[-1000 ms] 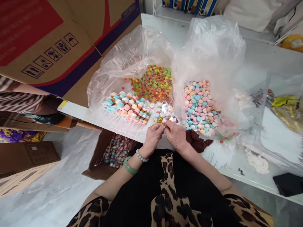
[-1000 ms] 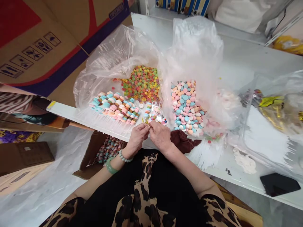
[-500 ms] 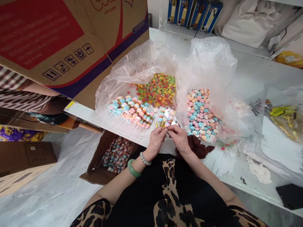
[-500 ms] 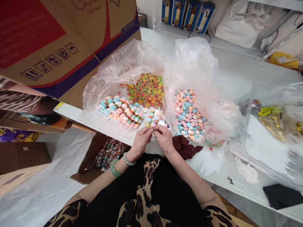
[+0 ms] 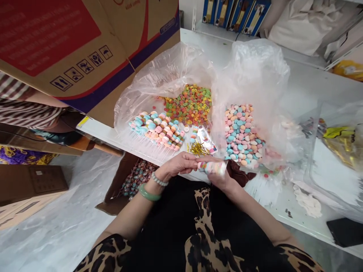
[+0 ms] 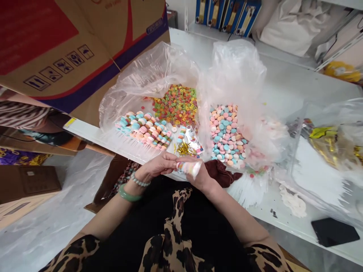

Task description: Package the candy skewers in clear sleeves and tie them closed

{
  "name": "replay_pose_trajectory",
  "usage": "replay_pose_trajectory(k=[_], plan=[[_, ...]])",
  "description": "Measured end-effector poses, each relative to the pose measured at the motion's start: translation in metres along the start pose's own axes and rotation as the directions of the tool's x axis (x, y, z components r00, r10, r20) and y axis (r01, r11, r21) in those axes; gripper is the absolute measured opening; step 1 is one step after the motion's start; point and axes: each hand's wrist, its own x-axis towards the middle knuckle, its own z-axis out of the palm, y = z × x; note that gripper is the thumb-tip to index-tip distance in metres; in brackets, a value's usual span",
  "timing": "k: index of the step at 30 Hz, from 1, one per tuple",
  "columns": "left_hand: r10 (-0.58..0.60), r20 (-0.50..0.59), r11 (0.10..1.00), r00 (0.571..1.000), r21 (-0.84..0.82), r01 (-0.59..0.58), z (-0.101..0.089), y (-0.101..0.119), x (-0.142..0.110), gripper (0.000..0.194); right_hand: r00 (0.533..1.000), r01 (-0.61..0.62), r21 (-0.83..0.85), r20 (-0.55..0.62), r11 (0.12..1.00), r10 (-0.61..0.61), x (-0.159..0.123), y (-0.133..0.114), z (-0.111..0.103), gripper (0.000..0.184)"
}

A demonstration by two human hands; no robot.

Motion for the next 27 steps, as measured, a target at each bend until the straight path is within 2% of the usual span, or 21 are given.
replay_pose_trajectory(k=[2, 3, 5, 6, 7, 8, 10, 11, 13, 14, 16, 17, 18, 19, 20, 21, 22, 23, 24, 26, 27], plan=[[-0.054, 0.064, 0.967, 0.997, 0.254, 0.036, -0.008, 0.018, -0.01, 0.034, 0.983, 0.18, -0.252, 0.088, 0.951, -0.163, -0.003, -0.012, -0.001, 0.017], [-0.062, 0.12, 0.915, 0.991, 0.402, 0.008, -0.009, 0.028, -0.015, 0.03, 0.95, 0.306, -0.395, 0.19, 0.866, -0.249, -0.003, -0.017, -0.002, 0.021], [0.002, 0.139, 0.731, 0.99, 0.676, -0.096, -0.003, 0.044, -0.023, 0.022, 0.862, 0.502, -0.585, 0.401, 0.637, -0.311, 0.002, -0.027, -0.007, 0.026], [0.114, 0.071, 0.602, 0.991, 0.789, -0.126, 0.004, 0.049, -0.024, 0.022, 0.847, 0.525, -0.629, 0.451, 0.574, -0.281, 0.008, -0.03, -0.01, 0.027], [0.253, -0.018, 0.477, 0.967, 0.872, -0.108, 0.012, 0.052, -0.025, 0.024, 0.862, 0.497, -0.667, 0.449, 0.555, -0.233, 0.014, -0.032, -0.014, 0.028], [0.39, -0.107, 0.383, 0.914, 0.922, -0.056, 0.021, 0.052, -0.024, 0.024, 0.9, 0.423, -0.701, 0.399, 0.575, -0.175, 0.022, -0.032, -0.017, 0.028], [0.595, -0.23, 0.301, 0.77, 0.952, 0.052, 0.037, 0.047, -0.019, 0.025, 0.981, 0.179, -0.683, 0.179, 0.708, -0.075, 0.039, -0.03, -0.021, 0.026], [0.659, -0.272, 0.306, 0.701, 0.949, 0.08, 0.043, 0.043, -0.015, 0.026, 0.999, 0.037, -0.583, 0.034, 0.812, -0.021, 0.047, -0.028, -0.021, 0.023], [0.735, -0.335, 0.374, 0.589, 0.926, 0.06, 0.049, 0.032, -0.005, 0.025, 0.975, -0.163, -0.246, -0.191, 0.956, 0.117, 0.059, -0.023, -0.017, 0.019], [0.754, -0.377, 0.437, 0.537, 0.899, 0.019, 0.048, 0.026, 0.001, 0.023, 0.956, -0.208, -0.075, -0.225, 0.975, 0.187, 0.062, -0.02, -0.014, 0.02], [0.728, -0.514, 0.621, 0.455, 0.775, -0.117, 0.042, 0.015, 0.009, 0.023, 0.947, -0.252, 0.188, -0.152, 0.949, 0.282, 0.062, -0.015, -0.005, 0.025], [0.662, -0.602, 0.73, 0.447, 0.653, -0.201, 0.037, 0.01, 0.011, 0.025, 0.949, -0.267, 0.271, -0.095, 0.925, 0.301, 0.06, -0.014, -0.001, 0.028], [0.551, -0.676, 0.833, 0.489, 0.48, -0.275, 0.032, 0.005, 0.012, 0.03, 0.951, -0.272, 0.321, -0.058, 0.907, 0.305, 0.056, -0.012, 0.003, 0.03], [0.404, -0.697, 0.913, 0.592, 0.265, -0.31, 0.027, 0.001, 0.011, 0.038, 0.951, -0.271, 0.355, -0.046, 0.894, 0.307, 0.052, -0.011, 0.007, 0.032], [0.243, -0.637, 0.958, 0.731, 0.04, -0.284, 0.023, -0.003, 0.009, 0.048, 0.951, -0.264, 0.361, -0.059, 0.894, 0.304, 0.047, -0.009, 0.01, 0.031], [0.094, -0.487, 0.971, 0.869, -0.15, -0.189, 0.019, -0.007, 0.005, 0.057, 0.953, -0.247, 0.329, -0.085, 0.911, 0.29, 0.042, -0.008, 0.012, 0.029], [-0.02, -0.291, 0.964, 0.957, -0.26, -0.058, 0.015, -0.01, -0.001, 0.065, 0.959, -0.226, 0.279, -0.103, 0.933, 0.263, 0.038, -0.006, 0.014, 0.025], [-0.083, -0.127, 0.955, 0.988, -0.294, 0.043, 0.013, -0.012, -0.007, 0.069, 0.966, -0.206, 0.23, -0.107, 0.951, 0.235, 0.035, -0.004, 0.015, 0.021], [-0.101, -0.043, 0.958, 0.994, -0.275, 0.086, 0.01, -0.014, -0.013, 0.069, 0.971, -0.195, 0.2, -0.103, 0.96, 0.218, 0.033, -0.003, 0.016, 0.019], [-0.076, -0.031, 0.991, 0.997, -0.115, 0.072, 0.006, -0.013, -0.027, 0.06, 0.967, -0.24, 0.228, -0.027, 0.943, 0.253, 0.03, 0.001, 0.018, 0.017], [-0.042, -0.054, 0.999, 0.998, 0.019, 0.043, 0.004, -0.01, -0.033, 0.053, 0.951, -0.309, 0.28, 0.073, 0.909, 0.301, 0.029, 0.002, 0.019, 0.016]])
